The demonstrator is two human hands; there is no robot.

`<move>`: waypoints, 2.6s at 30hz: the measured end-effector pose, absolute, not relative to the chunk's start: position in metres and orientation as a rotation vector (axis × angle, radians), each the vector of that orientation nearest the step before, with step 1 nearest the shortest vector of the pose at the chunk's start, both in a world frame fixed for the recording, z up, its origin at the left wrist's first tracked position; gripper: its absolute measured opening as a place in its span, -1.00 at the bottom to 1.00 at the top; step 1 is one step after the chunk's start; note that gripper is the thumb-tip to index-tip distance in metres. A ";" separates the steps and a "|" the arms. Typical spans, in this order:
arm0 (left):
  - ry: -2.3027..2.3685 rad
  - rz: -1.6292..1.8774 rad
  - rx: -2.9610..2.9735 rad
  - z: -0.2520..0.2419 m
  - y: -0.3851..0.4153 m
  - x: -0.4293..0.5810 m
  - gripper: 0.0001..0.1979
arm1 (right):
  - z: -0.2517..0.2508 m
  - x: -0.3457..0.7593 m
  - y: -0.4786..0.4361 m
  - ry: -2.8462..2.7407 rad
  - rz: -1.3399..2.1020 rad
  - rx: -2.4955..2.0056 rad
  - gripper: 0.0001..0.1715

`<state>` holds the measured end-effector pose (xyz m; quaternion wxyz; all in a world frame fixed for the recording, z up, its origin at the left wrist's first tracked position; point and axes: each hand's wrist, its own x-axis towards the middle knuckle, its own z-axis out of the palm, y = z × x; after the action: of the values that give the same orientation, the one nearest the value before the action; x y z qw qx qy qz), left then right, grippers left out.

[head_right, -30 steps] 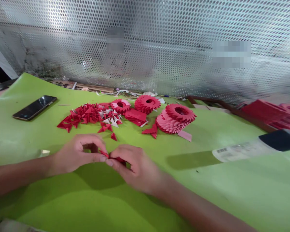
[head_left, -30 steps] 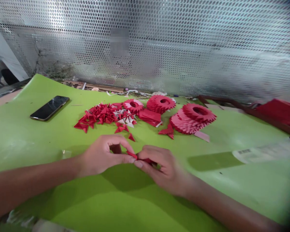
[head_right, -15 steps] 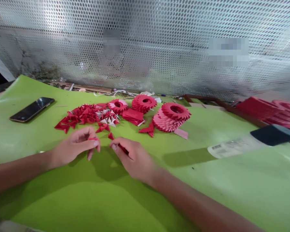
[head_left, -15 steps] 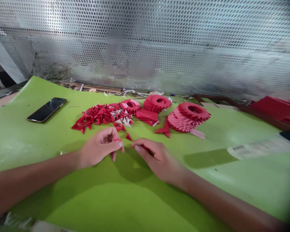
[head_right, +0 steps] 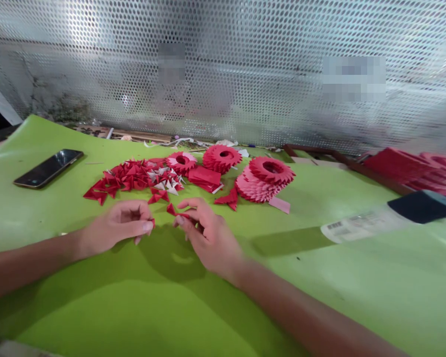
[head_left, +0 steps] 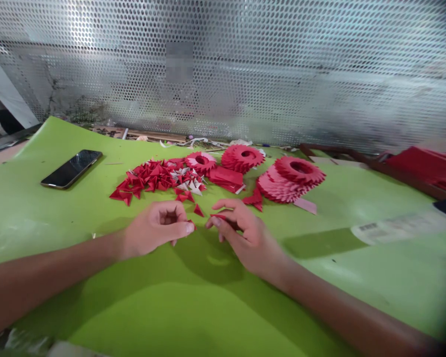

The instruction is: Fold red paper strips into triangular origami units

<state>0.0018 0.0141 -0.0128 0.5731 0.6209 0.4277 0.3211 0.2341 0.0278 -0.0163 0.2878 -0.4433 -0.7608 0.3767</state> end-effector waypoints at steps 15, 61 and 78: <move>1.210 0.613 1.603 -0.011 0.012 0.005 -0.67 | -0.004 0.234 0.025 -2.093 0.775 -1.065 -0.74; 1.028 0.269 2.740 -0.007 0.015 0.004 -0.68 | -0.009 0.233 0.031 -2.076 0.530 -0.995 -0.73; 0.949 0.351 2.917 -0.008 0.015 0.000 -0.80 | -0.001 0.236 0.024 -2.240 0.090 -0.492 -0.86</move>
<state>-0.0001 0.0153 -0.0079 0.0269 0.9445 0.3071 0.1138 0.2357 0.0237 -0.0011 0.4106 -0.1953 -0.8900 0.0356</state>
